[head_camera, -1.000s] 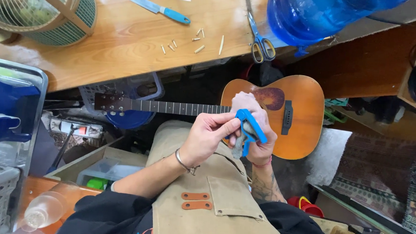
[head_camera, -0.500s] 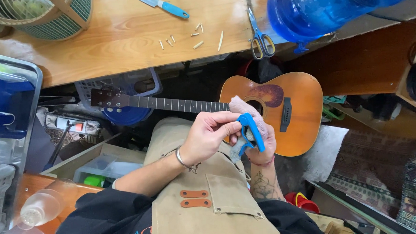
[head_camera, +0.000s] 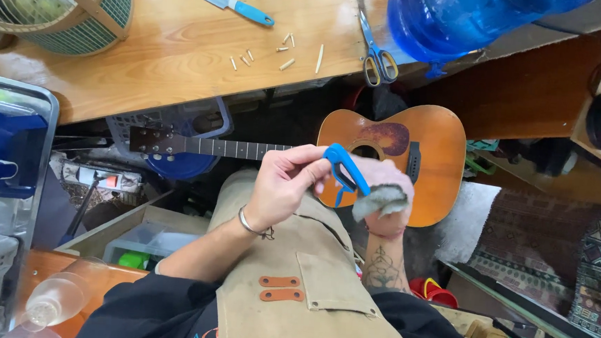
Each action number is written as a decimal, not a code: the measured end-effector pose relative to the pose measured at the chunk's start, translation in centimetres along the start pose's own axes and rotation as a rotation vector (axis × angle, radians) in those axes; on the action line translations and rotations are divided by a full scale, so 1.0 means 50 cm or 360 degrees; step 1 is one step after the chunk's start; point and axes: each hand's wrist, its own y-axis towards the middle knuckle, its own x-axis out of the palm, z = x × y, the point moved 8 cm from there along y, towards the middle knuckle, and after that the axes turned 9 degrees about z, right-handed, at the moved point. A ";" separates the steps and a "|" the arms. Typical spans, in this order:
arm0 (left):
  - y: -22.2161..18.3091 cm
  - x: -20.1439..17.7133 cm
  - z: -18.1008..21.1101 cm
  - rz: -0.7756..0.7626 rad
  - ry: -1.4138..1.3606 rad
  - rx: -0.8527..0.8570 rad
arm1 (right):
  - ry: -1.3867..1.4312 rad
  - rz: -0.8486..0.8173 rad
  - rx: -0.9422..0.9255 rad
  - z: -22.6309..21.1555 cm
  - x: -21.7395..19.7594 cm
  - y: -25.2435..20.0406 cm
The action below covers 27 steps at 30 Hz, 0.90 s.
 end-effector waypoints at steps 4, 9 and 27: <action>-0.007 0.003 -0.018 0.0002 -0.0012 -0.0001 | -0.0232 0.0023 -0.0246 -0.020 -0.011 -0.010; -0.006 0.006 -0.004 -0.0034 0.0122 0.0135 | -0.0711 0.0045 -0.0753 -0.073 -0.011 -0.018; -0.015 0.046 0.046 -0.0149 0.0630 0.0636 | -0.1508 0.0312 -0.0774 -0.106 0.081 0.013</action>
